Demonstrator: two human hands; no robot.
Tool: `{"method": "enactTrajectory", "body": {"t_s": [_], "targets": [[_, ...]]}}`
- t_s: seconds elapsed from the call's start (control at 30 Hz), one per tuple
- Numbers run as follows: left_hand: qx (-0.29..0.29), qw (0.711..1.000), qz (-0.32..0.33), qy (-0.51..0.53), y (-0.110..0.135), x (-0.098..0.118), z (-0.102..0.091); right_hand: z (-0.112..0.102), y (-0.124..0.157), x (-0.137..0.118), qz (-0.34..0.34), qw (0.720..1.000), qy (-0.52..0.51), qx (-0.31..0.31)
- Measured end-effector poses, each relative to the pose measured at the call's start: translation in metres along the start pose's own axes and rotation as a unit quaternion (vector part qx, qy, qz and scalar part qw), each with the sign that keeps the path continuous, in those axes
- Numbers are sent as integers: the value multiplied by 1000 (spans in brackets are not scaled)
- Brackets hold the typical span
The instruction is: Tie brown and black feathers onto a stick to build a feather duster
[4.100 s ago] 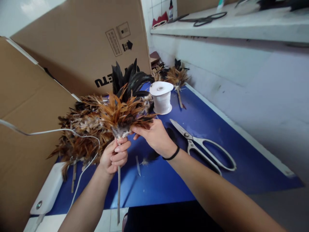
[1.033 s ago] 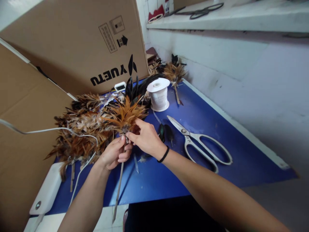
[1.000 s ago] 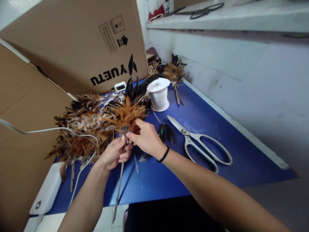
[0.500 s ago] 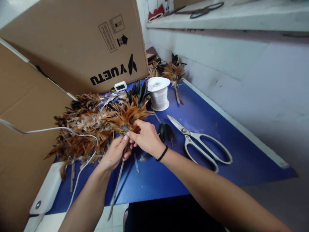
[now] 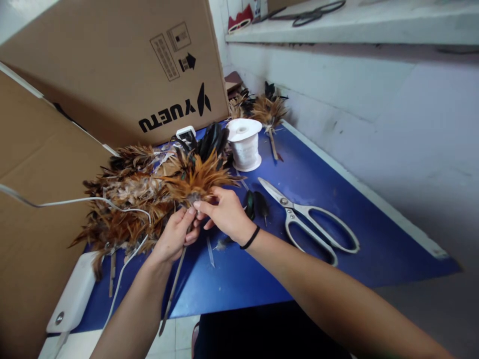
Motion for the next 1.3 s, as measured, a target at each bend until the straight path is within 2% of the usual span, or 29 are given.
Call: {"method": "enactTrajectory", "body": {"t_s": [0.17, 0.47, 0.77, 1.07, 1.3], "targets": [[8, 999, -2, 38, 0, 2, -2, -2, 0, 0, 30, 997, -62, 24], [40, 997, 28, -54, -2, 2, -5, -5, 0, 11, 82, 991, -93, 48], [40, 996, 21, -70, -2, -2, -5, -4, -1, 15, 80, 993, -77, 41], [68, 992, 20, -106, -2, -1, -8, -1, 0, 20, 85, 993, -73, 41], [64, 997, -16, -47, -2, -4, -8, 4, 2, 17, 84, 993, -80, 8]]}}
Point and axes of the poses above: each hand's wrist, its own y-axis away from the middle knuckle, its own z-axis out of the palm, x = y × z, the point moved 9 cm from there along -y, towards the middle knuckle, and after that the axes turned 1 degree about z, right-handed, at the moved point
